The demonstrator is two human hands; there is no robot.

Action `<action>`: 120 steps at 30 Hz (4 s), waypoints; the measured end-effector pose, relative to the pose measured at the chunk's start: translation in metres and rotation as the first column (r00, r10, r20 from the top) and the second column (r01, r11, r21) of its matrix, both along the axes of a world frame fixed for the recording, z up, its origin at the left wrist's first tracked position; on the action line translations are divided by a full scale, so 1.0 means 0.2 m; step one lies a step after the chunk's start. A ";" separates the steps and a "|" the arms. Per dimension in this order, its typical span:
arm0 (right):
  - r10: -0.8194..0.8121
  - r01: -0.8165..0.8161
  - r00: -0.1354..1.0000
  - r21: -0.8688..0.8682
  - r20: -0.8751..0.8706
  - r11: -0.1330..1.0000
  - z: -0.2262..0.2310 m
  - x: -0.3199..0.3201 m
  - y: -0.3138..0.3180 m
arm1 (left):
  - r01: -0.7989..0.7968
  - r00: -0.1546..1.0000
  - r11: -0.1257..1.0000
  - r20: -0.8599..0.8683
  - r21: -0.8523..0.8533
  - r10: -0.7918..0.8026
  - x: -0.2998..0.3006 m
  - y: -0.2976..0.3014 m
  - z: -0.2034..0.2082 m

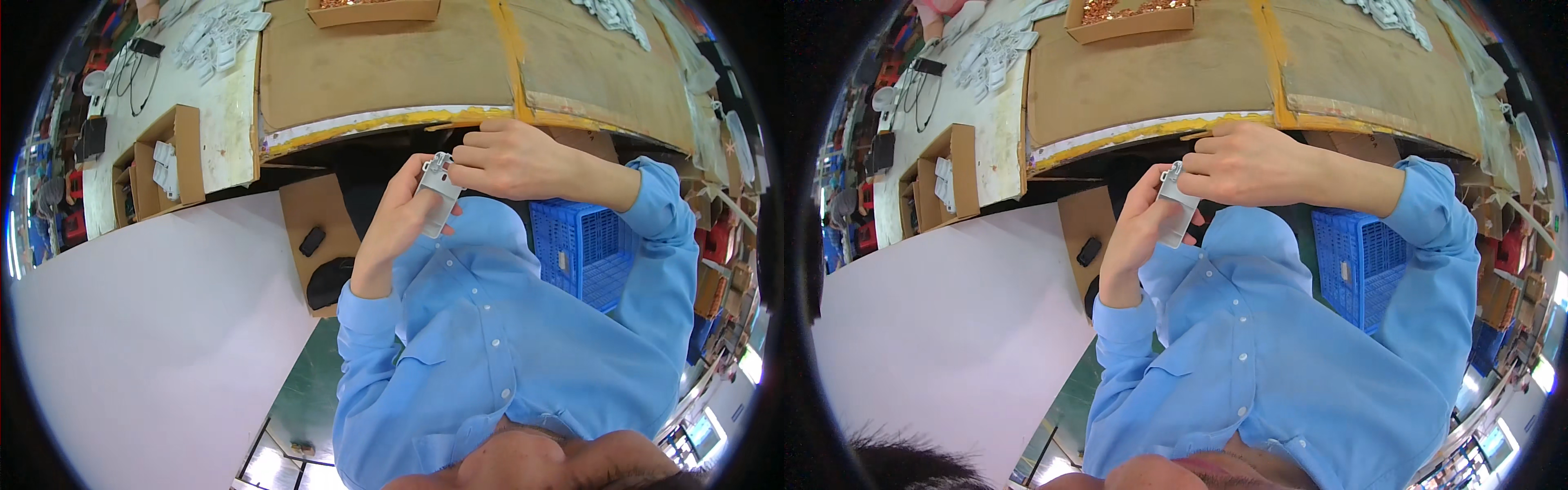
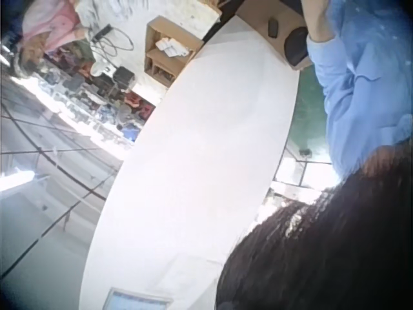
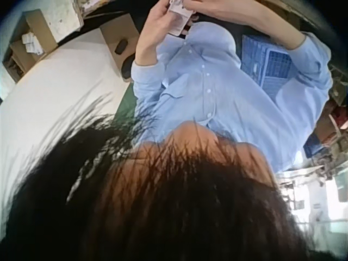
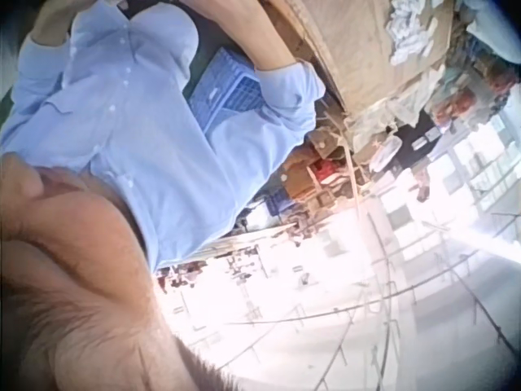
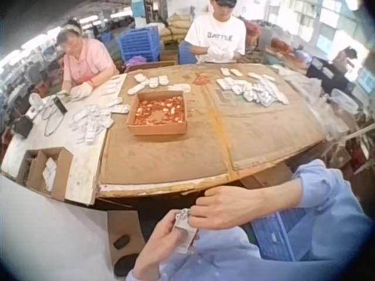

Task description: Assemble electronic components by manually inserting metal pins into plastic housings at a factory workbench.

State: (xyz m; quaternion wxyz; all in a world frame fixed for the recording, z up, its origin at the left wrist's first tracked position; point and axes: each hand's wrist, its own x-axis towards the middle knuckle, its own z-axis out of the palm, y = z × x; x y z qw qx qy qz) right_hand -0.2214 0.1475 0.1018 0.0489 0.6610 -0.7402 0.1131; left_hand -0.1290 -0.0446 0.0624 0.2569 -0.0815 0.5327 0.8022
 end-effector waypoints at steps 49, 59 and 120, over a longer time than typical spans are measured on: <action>-0.111 0.142 0.957 0.099 -0.270 0.985 0.06 0.24 0.00 | -0.248 0.962 0.952 -0.162 -0.178 0.220 0.14 0.06 0.00; -0.355 0.471 0.849 -0.257 0.391 0.844 -0.03 0.20 0.02 | -0.328 0.940 0.931 -0.154 -0.159 0.305 0.13 0.13 -0.01; -0.578 0.593 0.471 0.246 0.666 0.767 -0.09 0.16 0.05 | -0.476 0.825 0.741 -0.533 -0.474 0.190 0.13 0.28 -0.03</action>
